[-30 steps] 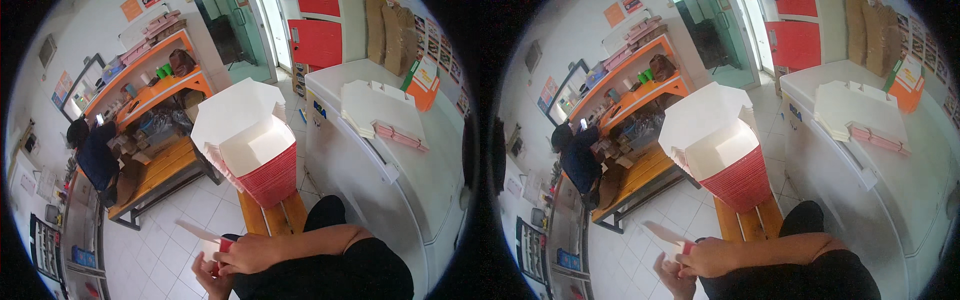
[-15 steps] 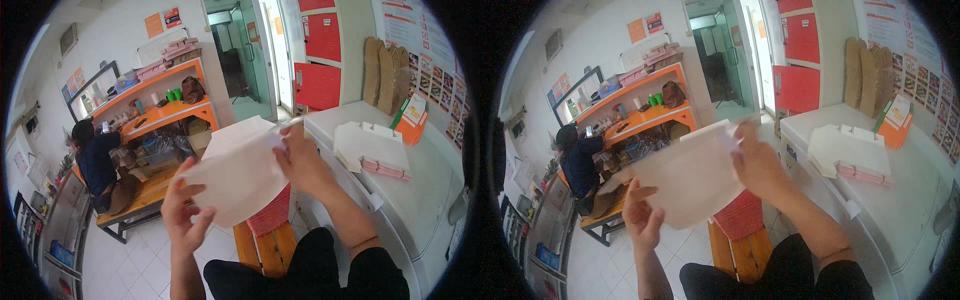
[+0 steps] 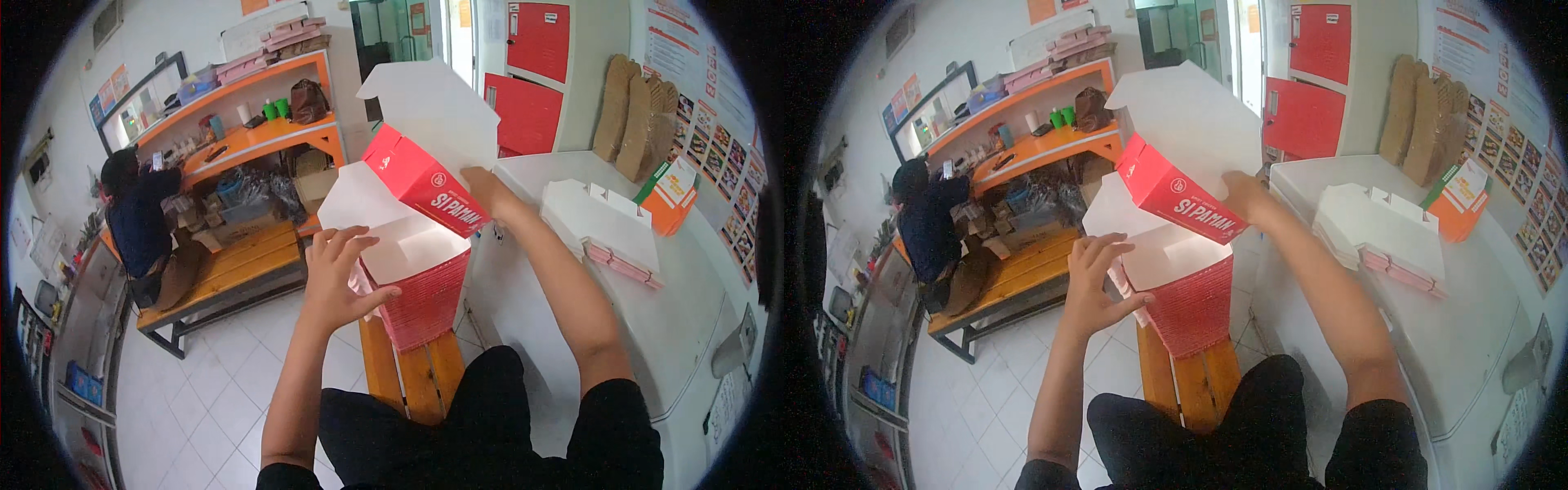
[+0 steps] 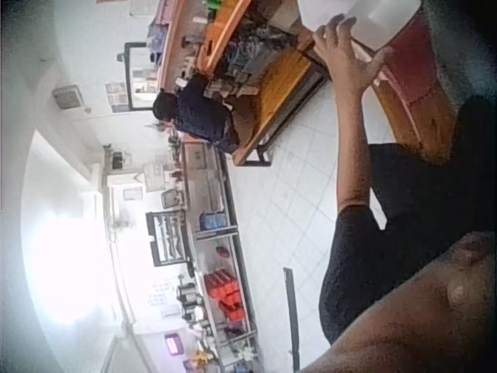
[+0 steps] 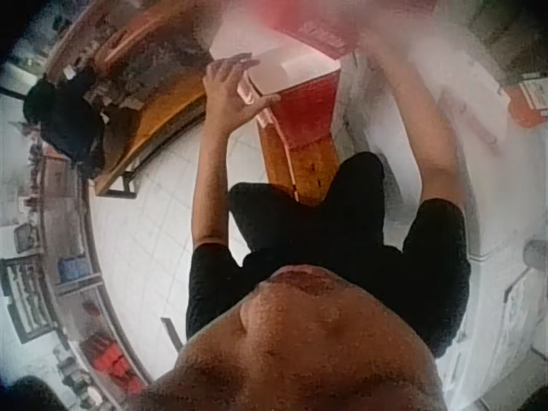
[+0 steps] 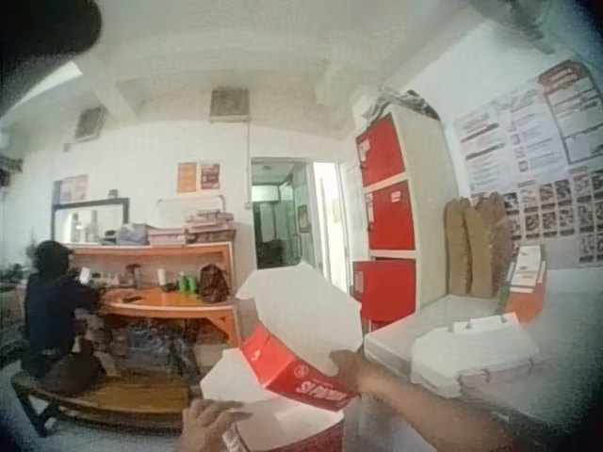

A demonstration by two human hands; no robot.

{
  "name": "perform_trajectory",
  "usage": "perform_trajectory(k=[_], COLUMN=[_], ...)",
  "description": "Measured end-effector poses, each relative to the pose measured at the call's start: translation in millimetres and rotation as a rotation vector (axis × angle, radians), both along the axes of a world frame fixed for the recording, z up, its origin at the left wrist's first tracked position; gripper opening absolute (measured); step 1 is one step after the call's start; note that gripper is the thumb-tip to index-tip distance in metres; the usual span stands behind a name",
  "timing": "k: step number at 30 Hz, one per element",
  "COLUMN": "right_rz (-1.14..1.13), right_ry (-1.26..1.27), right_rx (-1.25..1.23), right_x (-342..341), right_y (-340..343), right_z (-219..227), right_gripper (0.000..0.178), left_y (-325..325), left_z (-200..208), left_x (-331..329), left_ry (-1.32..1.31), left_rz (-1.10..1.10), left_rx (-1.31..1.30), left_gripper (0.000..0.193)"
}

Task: The person folds cardboard food boxes by hand. The person bends the flaps and sides to assemble each box and stacks them into a pile.

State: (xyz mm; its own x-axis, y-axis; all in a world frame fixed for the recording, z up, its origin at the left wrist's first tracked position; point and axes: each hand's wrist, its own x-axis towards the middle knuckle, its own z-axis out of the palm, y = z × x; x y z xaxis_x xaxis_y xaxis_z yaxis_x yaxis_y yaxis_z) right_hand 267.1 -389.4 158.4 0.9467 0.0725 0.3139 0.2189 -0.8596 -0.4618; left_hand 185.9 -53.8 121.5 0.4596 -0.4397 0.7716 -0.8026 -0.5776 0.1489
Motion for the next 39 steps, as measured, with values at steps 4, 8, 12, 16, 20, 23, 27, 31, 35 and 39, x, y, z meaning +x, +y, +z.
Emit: perform_trajectory(k=[4,8,12,16,20,23,27,31,35,39], right_rz=[0.067,0.005,0.076,0.079,-0.026,-0.051,-0.047,-0.049,-0.040,-0.094], right_ry=[0.075,0.064,0.052,0.093,0.127,0.066,-0.022,0.086,0.106,0.055], right_rx=[-0.180,-0.291,-0.413,-0.558,-0.492,-0.413,-0.437,-0.448,-0.390,-0.335], right_x=[12.3,0.7,3.7,8.3,11.3,9.6,16.4,15.8,5.0,-4.9], right_y=[17.1,21.7,18.5,30.9,41.8,46.7,38.0,47.9,54.9,50.4], right_z=[-11.3,-6.8,-9.4,-3.3,-4.5,-9.0,-22.7,-14.1,-11.8,-25.6], right_gripper=[0.075,0.056,0.048,0.042,0.037,0.025,0.026,0.027,0.037,0.061], left_y=[6.1,12.5,13.7,10.1,11.4,7.9,3.8,-0.1,5.5,3.3], left_z=[-23.0,-36.9,-44.3,-44.2,-55.3,-63.8,-56.2,-61.0,-67.3,-58.7], left_x=[15.5,33.1,37.1,37.7,35.2,28.4,18.4,14.3,15.2,12.4], left_ry=[0.033,-0.089,-0.036,-0.016,-0.016,-0.113,-0.034,0.009,-0.012,-0.012], left_rz=[0.074,0.045,0.080,0.057,-0.032,-0.044,-0.017,0.021,0.001,-0.049], left_rx=[0.058,0.010,-0.024,-0.093,-0.098,-0.106,-0.117,-0.222,-0.140,-0.103], left_gripper=[0.072,0.070,0.070,0.064,0.046,0.036,0.036,0.037,0.042,0.046])
